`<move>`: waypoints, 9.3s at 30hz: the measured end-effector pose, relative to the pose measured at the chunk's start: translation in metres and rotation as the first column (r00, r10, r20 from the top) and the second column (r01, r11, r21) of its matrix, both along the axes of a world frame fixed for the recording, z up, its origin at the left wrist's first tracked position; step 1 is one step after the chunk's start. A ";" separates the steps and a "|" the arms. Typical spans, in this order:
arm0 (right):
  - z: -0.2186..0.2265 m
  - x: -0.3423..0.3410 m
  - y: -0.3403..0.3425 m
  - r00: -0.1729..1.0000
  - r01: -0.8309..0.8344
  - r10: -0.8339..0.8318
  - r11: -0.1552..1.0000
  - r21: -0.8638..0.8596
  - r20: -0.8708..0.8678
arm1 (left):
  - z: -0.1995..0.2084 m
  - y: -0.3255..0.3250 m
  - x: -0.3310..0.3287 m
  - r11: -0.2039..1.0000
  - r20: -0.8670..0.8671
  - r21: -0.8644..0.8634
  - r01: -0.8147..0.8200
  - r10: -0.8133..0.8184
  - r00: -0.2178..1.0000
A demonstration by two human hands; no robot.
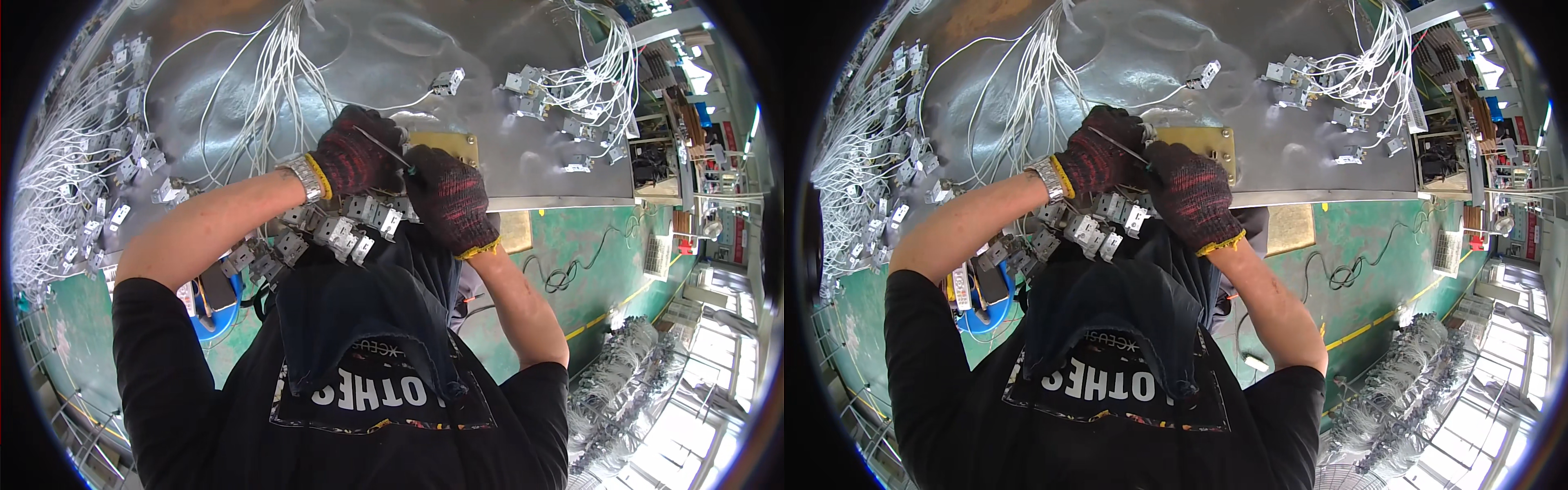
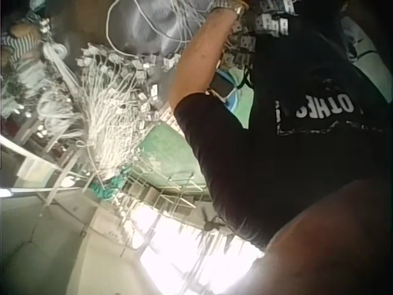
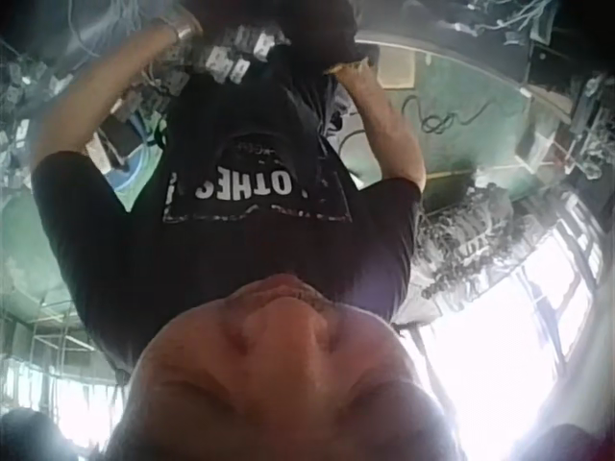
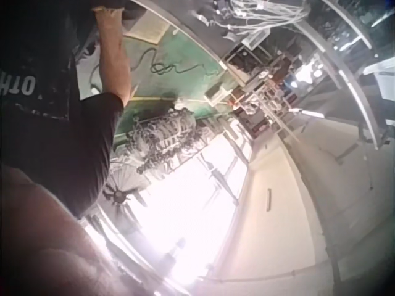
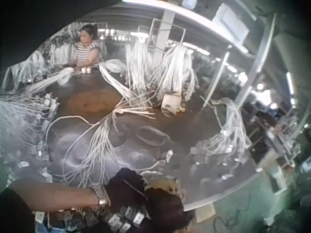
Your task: Assembling small electrical components by screwing them onto a metal plate at a workbench.
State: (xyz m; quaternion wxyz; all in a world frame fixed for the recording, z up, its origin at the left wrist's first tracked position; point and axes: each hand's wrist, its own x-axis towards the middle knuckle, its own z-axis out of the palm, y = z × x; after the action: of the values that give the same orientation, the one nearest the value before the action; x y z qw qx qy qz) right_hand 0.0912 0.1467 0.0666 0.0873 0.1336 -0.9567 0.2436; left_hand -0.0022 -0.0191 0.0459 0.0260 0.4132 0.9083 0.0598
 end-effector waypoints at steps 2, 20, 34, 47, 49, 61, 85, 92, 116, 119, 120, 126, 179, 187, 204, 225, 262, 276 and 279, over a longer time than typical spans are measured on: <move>-0.004 0.002 0.005 0.999 -0.018 0.018 1.000 -0.002 -0.035 | -0.011 0.001 -0.002 0.998 -0.019 0.039 0.058 -0.058 0.998; 0.032 0.054 0.061 0.972 0.027 0.044 0.954 -0.300 0.229 | -0.010 0.013 -0.008 0.968 0.308 0.239 0.076 -0.150 0.939; 0.050 0.061 0.010 0.985 0.130 -0.131 0.991 0.018 0.111 | -0.030 0.020 -0.007 0.973 0.215 0.233 0.005 -0.056 0.975; 0.040 0.060 0.025 0.994 0.067 -0.059 0.994 -0.083 0.096 | -0.027 0.019 -0.005 0.974 0.210 0.227 0.027 -0.076 0.975; 0.032 0.061 0.038 0.987 0.108 -0.084 0.977 -0.184 0.135 | -0.026 0.015 -0.002 0.946 0.130 0.319 0.052 -0.098 0.987; 0.008 0.026 0.062 0.936 0.142 0.005 0.910 -0.389 0.352 | 0.000 -0.027 0.009 0.886 0.314 0.456 0.085 -0.250 0.916; -0.035 -0.035 0.037 0.943 0.039 0.204 0.717 -0.696 0.264 | 0.018 -0.037 0.015 0.982 0.342 0.018 -0.189 0.171 0.924; 0.001 -0.010 0.014 0.832 0.540 0.024 0.197 -0.818 0.555 | 0.011 -0.031 0.019 0.974 0.415 0.174 -0.146 0.061 0.908; -0.006 0.003 -0.010 0.991 0.125 -0.120 0.987 -0.101 0.054 | 0.022 -0.016 0.007 0.997 0.334 0.078 -0.009 -0.018 0.942; -0.008 0.007 -0.006 0.993 0.113 -0.108 0.988 -0.106 0.051 | 0.022 -0.005 0.004 1.000 0.315 0.008 -0.006 0.003 0.949; -0.010 0.009 -0.005 0.995 0.092 -0.088 0.988 -0.123 0.040 | 0.009 -0.004 0.003 1.000 0.313 0.007 -0.007 0.005 0.950; -0.017 0.010 0.006 0.992 0.096 -0.065 0.947 -0.306 0.110 | 0.007 0.011 0.002 0.962 0.185 0.267 0.058 -0.111 0.977; 0.063 0.043 0.031 0.968 -0.001 0.000 1.000 0.006 0.250 | -0.016 0.013 -0.001 0.959 0.236 0.280 0.030 -0.099 0.967; 0.050 0.045 0.024 0.986 0.066 -0.061 0.998 -0.026 0.154 | -0.008 0.014 -0.003 0.963 0.288 0.267 -0.029 -0.051 0.956; 0.030 0.054 0.046 0.967 0.213 -0.156 0.929 -0.303 0.200 | 0.000 0.011 0.004 0.968 0.233 0.252 -0.009 -0.051 0.971; -0.014 0.005 0.049 0.908 0.197 -0.250 0.963 -0.182 -0.338 | 0.030 0.015 0.055 0.949 -0.446 -0.129 0.287 -0.314 0.838; 0.045 -0.021 0.044 0.976 -0.204 0.151 0.884 -0.420 -0.157 | 0.040 -0.103 -0.113 0.754 -0.048 -0.190 -0.628 0.632 0.773; 0.029 -0.108 0.063 0.866 -0.461 0.499 0.769 -0.442 -0.035 | 0.004 -0.136 -0.132 0.566 0.311 0.059 -0.822 0.772 0.554; 0.036 -0.105 0.077 0.835 -0.473 0.550 0.730 -0.494 0.012 | 0.000 -0.146 -0.126 0.562 0.346 0.150 -0.813 0.741 0.576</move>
State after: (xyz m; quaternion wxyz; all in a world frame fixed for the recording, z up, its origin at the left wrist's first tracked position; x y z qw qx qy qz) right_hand -0.0135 0.2241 0.1026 -0.0294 0.3474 -0.7972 0.4928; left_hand -0.1286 -0.1646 0.0455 0.0464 -0.0450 0.9663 0.2492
